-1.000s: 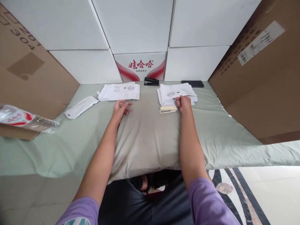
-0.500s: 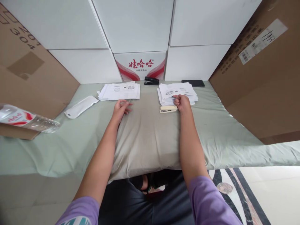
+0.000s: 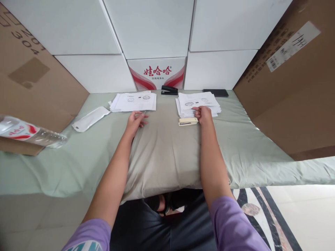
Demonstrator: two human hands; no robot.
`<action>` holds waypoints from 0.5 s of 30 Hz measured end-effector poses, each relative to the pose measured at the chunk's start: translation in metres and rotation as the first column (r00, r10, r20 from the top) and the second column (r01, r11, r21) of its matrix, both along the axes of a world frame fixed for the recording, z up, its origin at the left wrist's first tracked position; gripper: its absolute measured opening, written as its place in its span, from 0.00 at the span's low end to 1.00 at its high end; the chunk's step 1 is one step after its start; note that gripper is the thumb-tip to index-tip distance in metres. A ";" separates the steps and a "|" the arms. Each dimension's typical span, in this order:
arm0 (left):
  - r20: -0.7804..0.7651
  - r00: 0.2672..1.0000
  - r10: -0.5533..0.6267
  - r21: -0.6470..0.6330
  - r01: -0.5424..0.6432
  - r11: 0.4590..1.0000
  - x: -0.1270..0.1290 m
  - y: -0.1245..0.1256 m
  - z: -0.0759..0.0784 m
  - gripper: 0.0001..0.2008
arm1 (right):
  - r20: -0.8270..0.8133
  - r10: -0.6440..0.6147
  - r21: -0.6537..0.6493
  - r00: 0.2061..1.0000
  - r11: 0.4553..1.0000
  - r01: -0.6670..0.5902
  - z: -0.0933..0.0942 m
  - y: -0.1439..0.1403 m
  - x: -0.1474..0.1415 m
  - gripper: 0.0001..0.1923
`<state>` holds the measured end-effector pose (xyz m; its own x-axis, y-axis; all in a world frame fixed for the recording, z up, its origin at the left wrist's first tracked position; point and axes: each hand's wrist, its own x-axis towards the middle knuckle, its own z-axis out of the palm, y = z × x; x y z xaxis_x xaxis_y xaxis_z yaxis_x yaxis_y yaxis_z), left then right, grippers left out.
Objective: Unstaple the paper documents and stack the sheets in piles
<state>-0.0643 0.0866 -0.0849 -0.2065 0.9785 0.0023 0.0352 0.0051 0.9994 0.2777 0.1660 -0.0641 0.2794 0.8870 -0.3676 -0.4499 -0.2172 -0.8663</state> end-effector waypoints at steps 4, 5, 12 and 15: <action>-0.003 1.000 -0.005 -0.001 0.005 1.000 0.000 0.000 0.002 0.16 | 0.039 -0.027 -0.019 0.999 0.999 0.027 0.001 -0.003 0.001 0.08; -0.001 1.000 -0.003 -0.004 0.003 1.000 0.000 0.000 0.002 0.16 | 0.058 -0.030 -0.039 0.998 0.999 0.032 0.001 -0.004 0.003 0.07; -0.110 0.994 0.004 0.022 -0.002 1.000 -0.001 0.004 -0.007 0.13 | 0.740 -0.302 0.229 0.601 0.953 0.196 0.019 -0.025 0.004 0.16; -0.368 0.927 0.079 0.133 -0.032 0.991 -0.005 0.003 -0.012 0.07 | 0.803 -0.374 0.393 0.464 0.918 0.061 0.032 -0.042 -0.031 0.18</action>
